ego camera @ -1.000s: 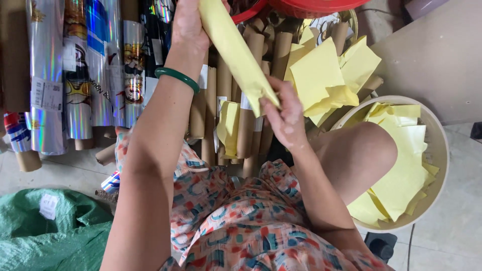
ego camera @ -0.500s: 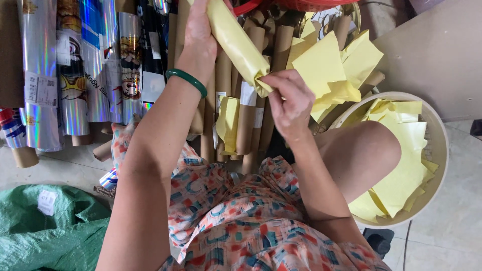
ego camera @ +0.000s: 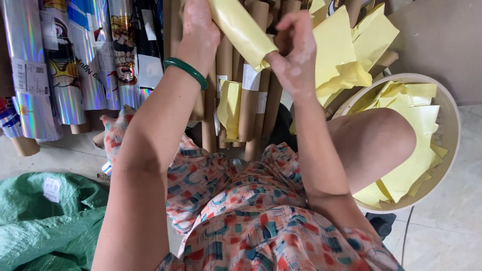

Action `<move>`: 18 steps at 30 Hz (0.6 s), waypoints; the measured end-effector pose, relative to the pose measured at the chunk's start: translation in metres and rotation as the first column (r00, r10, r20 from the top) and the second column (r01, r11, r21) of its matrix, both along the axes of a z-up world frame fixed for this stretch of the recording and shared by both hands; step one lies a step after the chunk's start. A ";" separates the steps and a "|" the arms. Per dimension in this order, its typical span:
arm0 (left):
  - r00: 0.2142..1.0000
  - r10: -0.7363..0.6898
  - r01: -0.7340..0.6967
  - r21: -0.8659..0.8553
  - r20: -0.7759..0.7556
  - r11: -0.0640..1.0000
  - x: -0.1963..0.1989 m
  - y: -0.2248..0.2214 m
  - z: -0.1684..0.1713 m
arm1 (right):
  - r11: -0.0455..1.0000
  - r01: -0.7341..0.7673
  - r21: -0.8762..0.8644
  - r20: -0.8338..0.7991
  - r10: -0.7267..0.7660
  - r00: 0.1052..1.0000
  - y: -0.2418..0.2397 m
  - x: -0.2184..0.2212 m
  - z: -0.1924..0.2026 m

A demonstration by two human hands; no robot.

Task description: The person wraps iridescent rolls in yellow paper, tapes them shut, and places them into a cardboard tube.

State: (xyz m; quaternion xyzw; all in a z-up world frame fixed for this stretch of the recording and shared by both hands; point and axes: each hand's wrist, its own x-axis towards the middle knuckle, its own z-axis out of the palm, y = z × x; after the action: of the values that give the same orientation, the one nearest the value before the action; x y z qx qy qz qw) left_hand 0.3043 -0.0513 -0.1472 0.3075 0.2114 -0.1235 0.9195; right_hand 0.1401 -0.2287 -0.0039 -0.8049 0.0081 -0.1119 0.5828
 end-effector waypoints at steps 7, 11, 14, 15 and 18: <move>0.975 -0.191 0.132 0.386 0.117 0.913 -0.012 0.025 0.024 | 0.949 -0.089 0.303 -0.614 0.265 0.744 -0.019 0.035 -0.141; 0.963 -0.231 0.137 0.486 0.140 0.863 -0.021 0.034 0.033 | 0.942 0.057 -0.329 -0.613 -0.259 0.746 -0.011 0.024 -0.315; 0.923 -0.279 0.105 0.525 0.265 0.845 -0.022 0.044 0.019 | 0.749 0.184 -0.636 -0.064 -0.289 0.955 -0.002 0.030 -0.347; 0.925 -0.278 0.109 0.520 0.258 0.847 -0.018 0.049 0.019 | 0.835 0.139 -0.533 -0.201 -0.284 0.937 -0.007 0.032 -0.339; 0.930 -0.270 0.114 0.502 0.249 0.857 -0.010 0.064 0.015 | 0.981 0.192 -0.024 -0.309 -0.190 0.932 -0.022 0.045 -0.273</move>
State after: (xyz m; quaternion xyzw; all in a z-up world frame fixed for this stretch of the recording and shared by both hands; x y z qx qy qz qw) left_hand 0.2938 0.0131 -0.1322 0.5605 0.0556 -0.1097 0.8190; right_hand 0.1853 -0.2503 -0.2773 -0.8057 0.1780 -0.0405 0.5635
